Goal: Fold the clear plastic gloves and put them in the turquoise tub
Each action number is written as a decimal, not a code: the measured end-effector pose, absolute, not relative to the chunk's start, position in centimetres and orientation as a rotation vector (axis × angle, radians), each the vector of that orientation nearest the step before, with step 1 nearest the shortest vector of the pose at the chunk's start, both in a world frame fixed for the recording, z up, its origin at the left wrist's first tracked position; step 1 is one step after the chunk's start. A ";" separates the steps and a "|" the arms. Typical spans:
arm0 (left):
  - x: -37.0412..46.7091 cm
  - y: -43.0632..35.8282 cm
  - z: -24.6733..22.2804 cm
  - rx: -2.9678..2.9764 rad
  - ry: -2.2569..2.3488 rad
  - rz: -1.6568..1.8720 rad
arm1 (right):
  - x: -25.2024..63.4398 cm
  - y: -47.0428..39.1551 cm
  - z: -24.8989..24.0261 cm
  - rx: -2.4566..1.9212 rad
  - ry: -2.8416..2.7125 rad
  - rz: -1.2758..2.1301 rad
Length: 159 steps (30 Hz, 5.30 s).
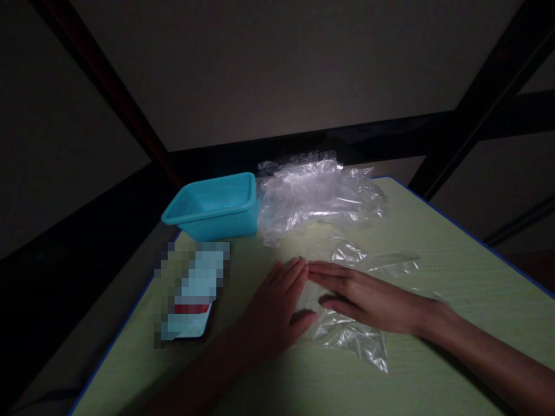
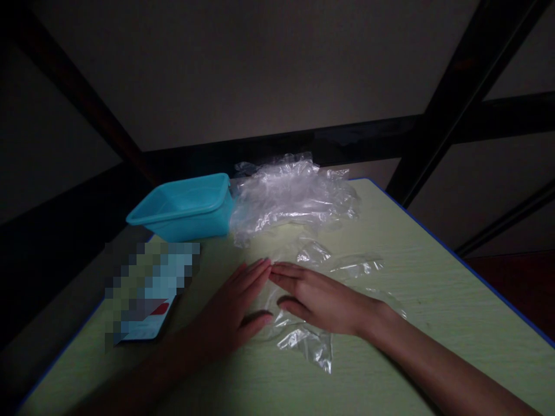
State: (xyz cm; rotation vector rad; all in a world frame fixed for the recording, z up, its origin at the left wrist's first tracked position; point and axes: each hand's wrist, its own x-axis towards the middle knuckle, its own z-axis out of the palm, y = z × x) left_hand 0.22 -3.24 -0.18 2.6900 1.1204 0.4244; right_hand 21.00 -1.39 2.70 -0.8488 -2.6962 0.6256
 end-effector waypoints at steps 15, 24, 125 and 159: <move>0.5 -3.3 1.1 2.627 1.197 0.055 | 25.5 1.8 0.5 -1.550 -2.626 0.056; 0.5 -3.3 1.4 2.626 1.219 0.004 | 29.5 3.3 1.9 -1.810 -2.392 -0.160; 1.0 -2.9 1.0 2.651 1.348 0.135 | 24.3 2.3 -0.1 -1.664 -2.633 0.046; -0.9 -3.4 0.9 2.211 1.060 0.873 | 23.7 -2.9 4.6 -0.608 -2.650 0.761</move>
